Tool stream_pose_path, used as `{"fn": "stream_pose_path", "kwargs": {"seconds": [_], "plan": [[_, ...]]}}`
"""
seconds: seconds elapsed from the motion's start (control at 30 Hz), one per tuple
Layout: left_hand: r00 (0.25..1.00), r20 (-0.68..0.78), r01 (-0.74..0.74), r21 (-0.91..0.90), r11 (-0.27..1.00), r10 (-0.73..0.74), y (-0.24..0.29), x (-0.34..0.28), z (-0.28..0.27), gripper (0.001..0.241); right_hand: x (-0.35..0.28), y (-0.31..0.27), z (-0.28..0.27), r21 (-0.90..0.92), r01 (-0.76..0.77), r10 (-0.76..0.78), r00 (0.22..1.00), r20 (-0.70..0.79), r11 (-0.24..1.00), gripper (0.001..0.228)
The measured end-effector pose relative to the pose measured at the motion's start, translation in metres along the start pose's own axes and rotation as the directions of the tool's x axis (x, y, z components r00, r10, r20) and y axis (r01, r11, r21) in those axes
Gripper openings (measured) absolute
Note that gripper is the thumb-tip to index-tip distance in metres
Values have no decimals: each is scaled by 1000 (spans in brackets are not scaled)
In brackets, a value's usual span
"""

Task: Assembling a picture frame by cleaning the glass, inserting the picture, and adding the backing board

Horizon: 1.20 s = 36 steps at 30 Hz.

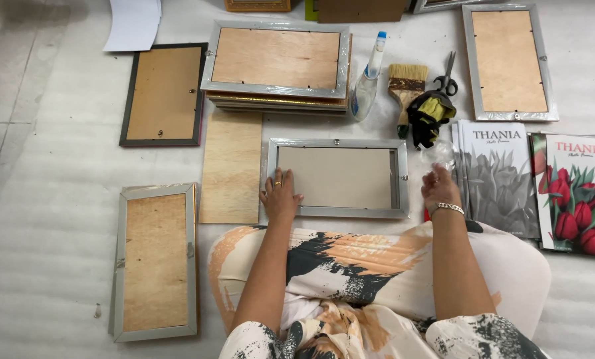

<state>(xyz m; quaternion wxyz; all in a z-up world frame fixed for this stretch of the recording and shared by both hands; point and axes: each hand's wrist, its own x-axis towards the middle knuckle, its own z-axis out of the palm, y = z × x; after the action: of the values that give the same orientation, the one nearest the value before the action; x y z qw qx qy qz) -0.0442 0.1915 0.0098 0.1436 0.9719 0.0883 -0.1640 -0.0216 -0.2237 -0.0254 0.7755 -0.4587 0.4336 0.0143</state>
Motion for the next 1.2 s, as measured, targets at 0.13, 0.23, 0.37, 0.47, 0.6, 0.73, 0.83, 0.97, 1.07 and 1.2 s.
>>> {"fn": "stream_pose_path", "kwargs": {"seconds": [0.13,0.23,0.37,0.47,0.6,0.73,0.83,0.97,1.07,1.2], "plan": [[1000,13,11,-28,1000,-11,-4,5,6,78,-29,-23,16,242,128,-149,986,73,962,24],[1000,5,10,-9,1000,-10,-2,4,7,77,-48,-26,18,244,326,-373,910,181,913,72],[1000,-13,4,-18,1000,-5,-4,6,10,76,-73,-18,47,30,565,-550,788,277,824,69],[998,-64,-17,-38,999,14,-4,7,12,75,-113,7,83,-195,681,-500,674,544,706,59],[959,-271,-114,-93,989,85,0,8,15,61,-170,42,108,-440,812,12,472,882,383,21],[913,-399,-139,-110,984,84,-13,21,45,55,-132,48,96,-421,809,-315,559,767,410,25],[895,-440,-162,-163,973,75,-9,26,46,47,-96,30,77,-452,754,-567,656,497,476,25],[847,-507,-290,-186,939,161,21,45,30,44,-68,23,63,-550,644,-636,733,243,532,19],[718,-604,-419,20,908,345,59,52,13,55,-64,32,64,-593,609,-628,749,212,527,18],[415,-686,-413,443,796,597,77,94,30,30,-65,35,64,-618,585,-591,773,230,525,16]]}}
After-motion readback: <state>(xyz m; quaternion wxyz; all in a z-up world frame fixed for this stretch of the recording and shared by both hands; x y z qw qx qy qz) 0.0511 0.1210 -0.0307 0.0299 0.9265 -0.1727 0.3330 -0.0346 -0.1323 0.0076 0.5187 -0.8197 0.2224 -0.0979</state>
